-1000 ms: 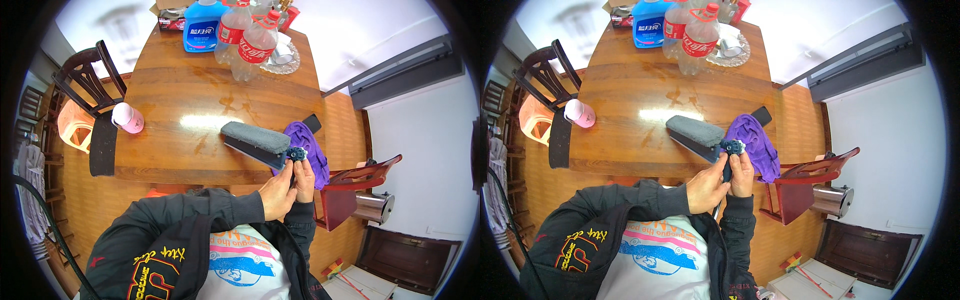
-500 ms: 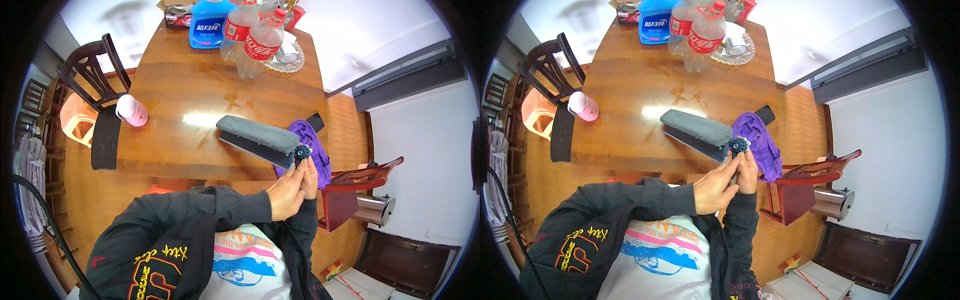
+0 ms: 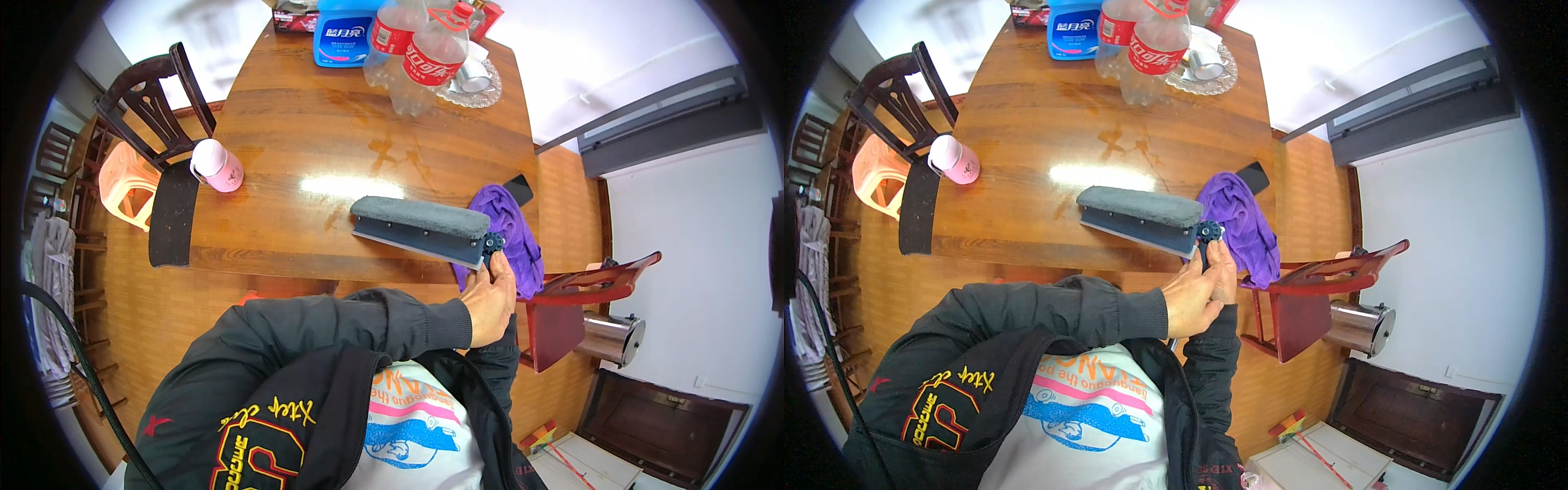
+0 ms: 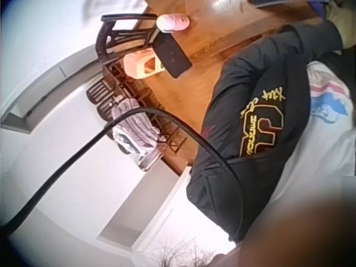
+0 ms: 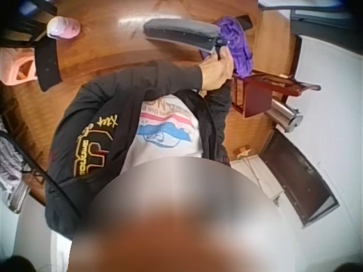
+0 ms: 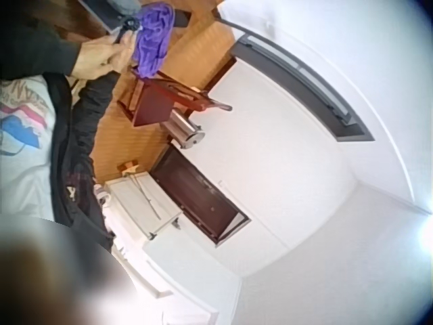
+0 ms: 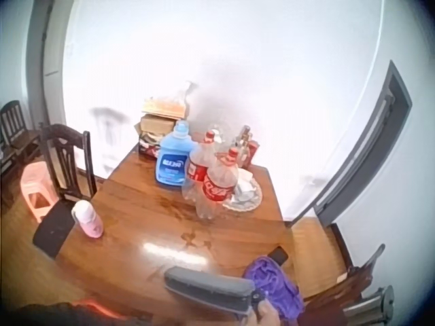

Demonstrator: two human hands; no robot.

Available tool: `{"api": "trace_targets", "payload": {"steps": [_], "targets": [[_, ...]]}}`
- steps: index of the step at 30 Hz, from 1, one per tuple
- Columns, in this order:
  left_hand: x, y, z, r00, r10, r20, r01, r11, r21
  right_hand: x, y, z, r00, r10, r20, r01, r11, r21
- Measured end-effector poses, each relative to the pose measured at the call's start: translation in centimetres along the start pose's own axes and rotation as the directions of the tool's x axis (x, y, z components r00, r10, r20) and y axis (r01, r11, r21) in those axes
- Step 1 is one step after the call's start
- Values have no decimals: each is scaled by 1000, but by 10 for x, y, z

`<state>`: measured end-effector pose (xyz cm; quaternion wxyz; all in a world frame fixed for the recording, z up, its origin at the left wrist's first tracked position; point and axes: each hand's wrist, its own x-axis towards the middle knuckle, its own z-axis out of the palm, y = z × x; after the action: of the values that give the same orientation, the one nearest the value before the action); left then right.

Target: The person moves a bucket and mop from a bathroom into a dining area. They place the mop handle and head on a wooden table, then use a small metal tool to tighten a screw on the mop head. Finally, they attach the mop head to the handle and secure it.

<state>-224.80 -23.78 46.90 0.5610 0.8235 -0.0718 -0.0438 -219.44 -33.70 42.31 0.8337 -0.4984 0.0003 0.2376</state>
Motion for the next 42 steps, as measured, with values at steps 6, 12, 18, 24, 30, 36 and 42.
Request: {"api": "trace_targets", "payload": {"steps": [6, 12, 18, 24, 30, 36, 42], "targets": [[-7, 3, -2, 1000, -18, -10, 17, 988, -152, 2, 0, -9, 1000, -23, -1, 23, 1000, -10], [-9, 11, -11, 990, 47, -133, -80, 963, -258, 5, -10, -12, 996, -84, 20, 84, 996, -32], [-11, 11, -18, 979, -53, -197, -34, 911, -410, 3, -27, 16, 987, -157, 19, 158, 973, -168], [-10, -5, -28, 974, -117, -193, -75, 638, -766, 3, -23, 41, 952, -306, -12, 292, 919, -266], [-10, -9, -45, 970, -151, -192, -96, 490, -866, 4, -13, 65, 904, -428, 7, 376, 787, -489], [-15, -20, -56, 909, -339, -243, -30, 528, -848, 5, 13, 81, 780, -613, 126, 360, 275, -891], [-26, -49, -63, 815, -469, -340, -87, 482, -872, 6, 34, 100, 735, -564, 376, 459, 7, -888]]}}
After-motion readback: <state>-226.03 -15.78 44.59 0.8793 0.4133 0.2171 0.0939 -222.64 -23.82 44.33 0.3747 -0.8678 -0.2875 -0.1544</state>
